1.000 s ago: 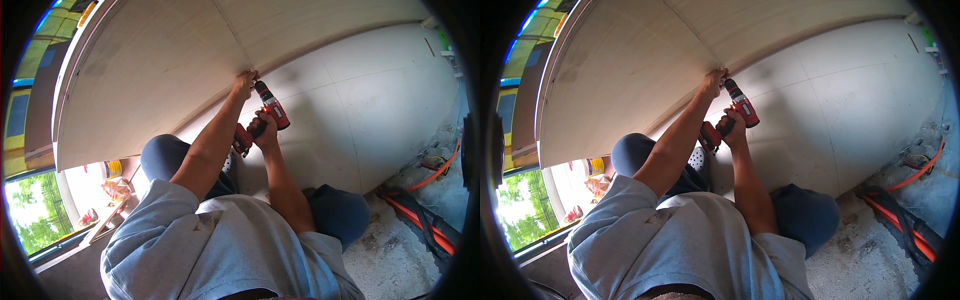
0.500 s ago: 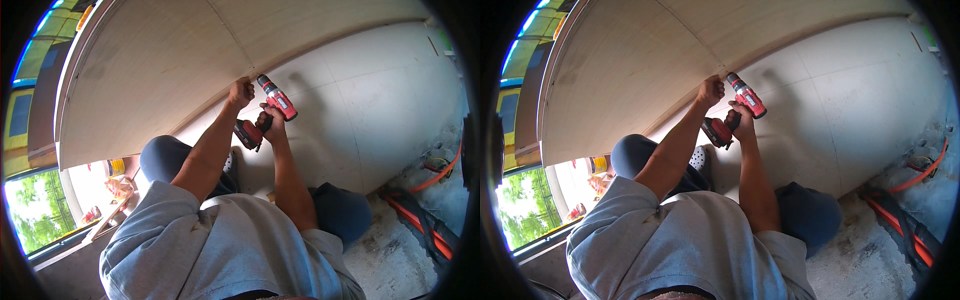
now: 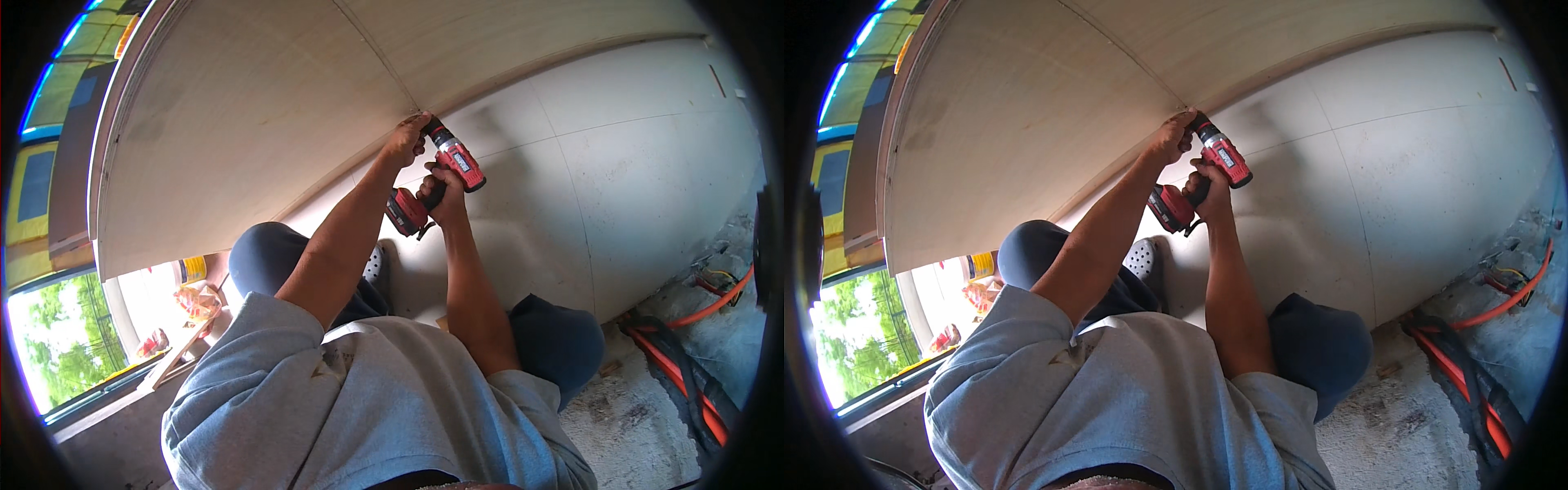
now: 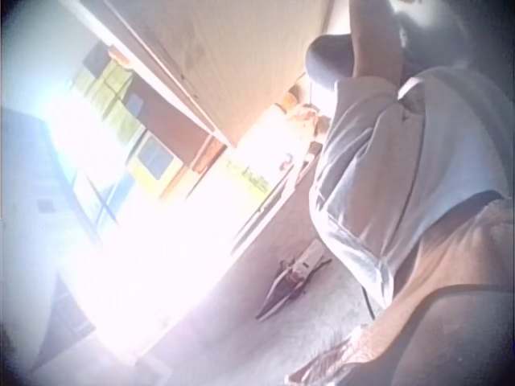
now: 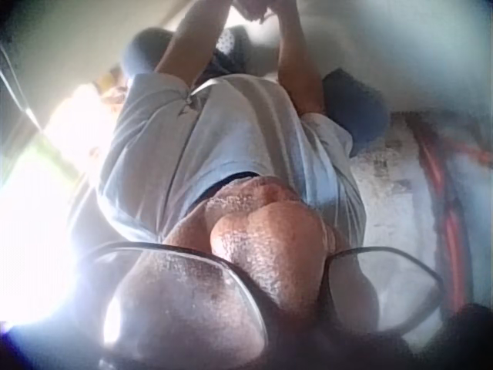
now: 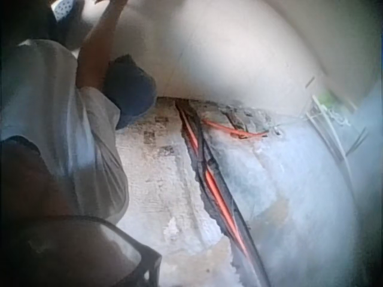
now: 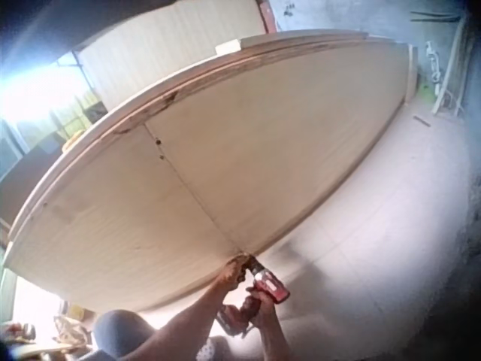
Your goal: The person uses a power drill to drive screws into wooden panels and cabinets during assembly.
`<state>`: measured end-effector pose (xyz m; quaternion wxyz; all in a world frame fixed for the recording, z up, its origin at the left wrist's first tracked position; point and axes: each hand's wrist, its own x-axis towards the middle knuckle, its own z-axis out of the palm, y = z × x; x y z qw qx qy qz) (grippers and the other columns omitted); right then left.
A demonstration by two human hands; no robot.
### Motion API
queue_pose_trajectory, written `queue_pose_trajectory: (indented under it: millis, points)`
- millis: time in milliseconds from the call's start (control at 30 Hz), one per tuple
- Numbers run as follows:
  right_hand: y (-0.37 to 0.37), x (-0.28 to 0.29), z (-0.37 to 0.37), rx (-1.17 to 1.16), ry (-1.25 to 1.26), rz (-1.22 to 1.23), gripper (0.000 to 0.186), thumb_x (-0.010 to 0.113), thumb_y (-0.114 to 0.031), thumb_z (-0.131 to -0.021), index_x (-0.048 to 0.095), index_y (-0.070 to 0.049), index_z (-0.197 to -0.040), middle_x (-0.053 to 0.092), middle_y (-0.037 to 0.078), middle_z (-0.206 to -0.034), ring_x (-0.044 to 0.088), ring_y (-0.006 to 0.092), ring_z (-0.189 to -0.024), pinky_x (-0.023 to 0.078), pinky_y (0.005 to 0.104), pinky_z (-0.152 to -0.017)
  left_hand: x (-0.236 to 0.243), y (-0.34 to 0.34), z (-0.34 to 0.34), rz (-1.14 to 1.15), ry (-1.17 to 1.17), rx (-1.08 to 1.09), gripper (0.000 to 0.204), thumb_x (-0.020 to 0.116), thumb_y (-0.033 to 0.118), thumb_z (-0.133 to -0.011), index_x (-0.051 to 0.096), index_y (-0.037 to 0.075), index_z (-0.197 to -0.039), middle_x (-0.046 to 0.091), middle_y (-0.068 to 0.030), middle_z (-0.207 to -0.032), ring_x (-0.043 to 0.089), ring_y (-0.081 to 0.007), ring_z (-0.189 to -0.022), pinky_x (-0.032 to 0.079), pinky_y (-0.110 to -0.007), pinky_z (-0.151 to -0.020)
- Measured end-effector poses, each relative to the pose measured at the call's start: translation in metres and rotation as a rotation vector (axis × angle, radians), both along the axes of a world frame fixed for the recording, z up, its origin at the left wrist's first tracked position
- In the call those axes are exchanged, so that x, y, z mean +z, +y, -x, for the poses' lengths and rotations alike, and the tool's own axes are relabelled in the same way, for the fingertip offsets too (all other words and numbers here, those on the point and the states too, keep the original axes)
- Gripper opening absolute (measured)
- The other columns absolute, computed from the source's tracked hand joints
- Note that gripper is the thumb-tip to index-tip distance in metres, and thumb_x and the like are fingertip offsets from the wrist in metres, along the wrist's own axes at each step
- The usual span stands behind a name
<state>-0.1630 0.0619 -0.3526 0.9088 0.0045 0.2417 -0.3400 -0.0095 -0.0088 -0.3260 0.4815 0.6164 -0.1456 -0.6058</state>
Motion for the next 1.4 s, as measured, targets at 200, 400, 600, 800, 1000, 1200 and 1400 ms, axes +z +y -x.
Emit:
queue_pose_trajectory:
  millis: [200,400,600,800,1000,1200,1400]
  points:
    - [-0.001,-0.008,0.002,0.033,-0.010,-0.028,0.024,0.058,-0.019,-0.086,0.056,-0.006,-0.107,0.051,0.001,-0.063,0.050,0.0162,-0.055,0.042,0.0342,-0.059,-0.004,0.002,-0.003,0.014,-0.010,-0.001,0.026,0.072,0.037,-0.089,0.056,0.018,-0.084,0.038,0.0070,-0.063,0.033,-0.0063,-0.049,0.025,-0.025,-0.043]
    - [-0.002,-0.006,0.000,0.023,-0.014,-0.039,0.025,0.058,-0.020,-0.085,0.055,-0.007,-0.106,0.048,0.000,-0.063,0.049,0.0156,-0.056,0.042,0.0343,-0.059,-0.005,0.005,-0.006,0.045,0.059,0.015,0.025,0.072,0.035,-0.090,0.056,0.018,-0.083,0.040,0.0069,-0.064,0.033,-0.0061,-0.049,0.024,-0.024,-0.043]
    - [-0.002,0.000,0.002,0.025,0.042,-0.070,0.022,0.062,-0.019,-0.083,0.057,-0.006,-0.101,0.048,-0.001,-0.060,0.048,0.0155,-0.052,0.042,0.0314,-0.055,-0.003,0.006,-0.007,0.023,0.090,0.023,0.024,0.069,0.036,-0.091,0.055,0.018,-0.083,0.040,0.0075,-0.064,0.032,-0.0058,-0.050,0.024,-0.024,-0.044]
    - [-0.009,-0.008,0.006,0.073,0.009,-0.128,0.017,0.064,-0.019,-0.082,0.057,-0.008,-0.094,0.048,-0.001,-0.062,0.047,0.0144,-0.053,0.043,0.0312,-0.055,-0.002,0.018,0.002,-0.048,0.084,-0.009,0.036,0.074,0.049,-0.085,0.053,0.020,-0.084,0.037,0.0083,-0.062,0.028,-0.0048,-0.048,0.021,-0.024,-0.044]
    - [-0.010,-0.005,0.007,0.087,-0.030,-0.186,0.017,0.064,-0.019,-0.083,0.056,-0.008,-0.093,0.050,-0.001,-0.064,0.049,0.0152,-0.055,0.045,0.0321,-0.058,0.007,0.021,-0.017,-0.109,0.086,-0.146,0.037,0.076,0.048,-0.084,0.053,0.019,-0.088,0.042,0.0083,-0.062,0.030,-0.0037,-0.048,0.022,-0.022,-0.043]
    - [-0.006,0.000,0.010,0.072,-0.023,-0.189,0.014,0.063,-0.019,-0.083,0.056,-0.009,-0.091,0.049,-0.001,-0.063,0.048,0.0150,-0.055,0.045,0.0320,-0.058,0.000,0.022,-0.017,-0.087,0.083,0.035,0.025,0.067,0.036,-0.091,0.054,0.016,-0.083,0.036,0.0074,-0.061,0.027,-0.0058,-0.046,0.022,-0.024,-0.042]
    - [-0.006,-0.003,0.019,0.078,-0.015,-0.176,0.013,0.063,-0.017,-0.083,0.056,-0.008,-0.090,0.049,-0.001,-0.062,0.049,0.0153,-0.054,0.045,0.0325,-0.057,-0.011,0.006,-0.014,-0.117,0.053,0.191,0.010,0.062,0.024,-0.091,0.060,0.015,-0.086,0.036,0.0057,-0.062,0.030,-0.0075,-0.047,0.025,-0.025,-0.043]
